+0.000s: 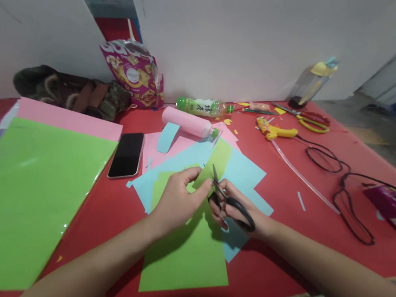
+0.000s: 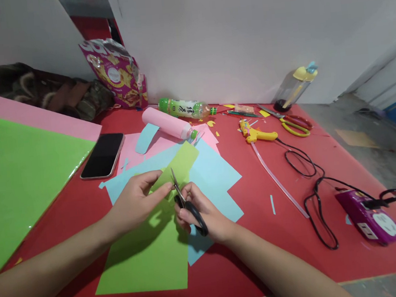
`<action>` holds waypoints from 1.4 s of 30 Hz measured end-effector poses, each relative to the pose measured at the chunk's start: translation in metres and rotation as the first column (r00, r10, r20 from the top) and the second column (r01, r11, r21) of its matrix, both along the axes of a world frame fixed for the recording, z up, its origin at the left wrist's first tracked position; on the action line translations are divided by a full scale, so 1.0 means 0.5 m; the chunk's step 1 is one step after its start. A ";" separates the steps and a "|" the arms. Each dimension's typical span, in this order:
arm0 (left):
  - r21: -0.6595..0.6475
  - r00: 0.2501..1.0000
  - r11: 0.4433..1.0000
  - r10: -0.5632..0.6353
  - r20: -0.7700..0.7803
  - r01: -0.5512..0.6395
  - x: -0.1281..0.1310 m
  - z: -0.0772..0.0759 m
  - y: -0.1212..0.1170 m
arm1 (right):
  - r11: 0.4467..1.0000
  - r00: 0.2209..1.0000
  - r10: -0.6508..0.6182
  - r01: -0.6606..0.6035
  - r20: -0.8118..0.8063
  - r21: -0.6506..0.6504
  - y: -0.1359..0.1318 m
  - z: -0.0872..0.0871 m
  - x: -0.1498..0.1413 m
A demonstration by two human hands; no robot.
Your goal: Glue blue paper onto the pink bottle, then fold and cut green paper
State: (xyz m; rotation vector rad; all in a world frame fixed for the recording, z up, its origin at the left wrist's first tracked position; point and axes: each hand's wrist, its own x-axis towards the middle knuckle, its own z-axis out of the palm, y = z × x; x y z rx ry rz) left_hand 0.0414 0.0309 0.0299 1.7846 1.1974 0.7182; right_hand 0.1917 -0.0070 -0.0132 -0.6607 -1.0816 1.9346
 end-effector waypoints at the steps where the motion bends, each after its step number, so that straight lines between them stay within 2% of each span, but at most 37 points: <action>1: -0.001 1.000 1.000 -0.002 0.006 0.002 0.001 0.000 0.000 | 1.000 1.000 -0.002 0.002 0.001 -0.001 0.000 0.000 0.000; 11: -0.012 0.999 1.000 0.005 0.034 -0.004 0.002 -0.009 -0.003 | 1.000 0.999 -0.022 0.021 0.023 0.007 -0.001 0.002 -0.001; 26: 0.000 1.000 1.000 -0.009 -0.019 0.009 -0.005 0.003 0.004 | 0.999 0.995 -0.034 0.032 0.093 0.019 -0.002 0.002 0.003; 32: -0.037 0.997 0.996 -0.082 0.002 0.082 -0.011 0.011 0.009 | 0.999 0.995 -0.024 0.022 0.098 0.028 -0.001 0.002 0.004; 42: -0.064 0.992 0.992 -0.115 -0.049 0.112 -0.020 0.023 0.020 | 0.999 0.994 -0.016 0.012 0.107 0.031 -0.002 0.003 0.004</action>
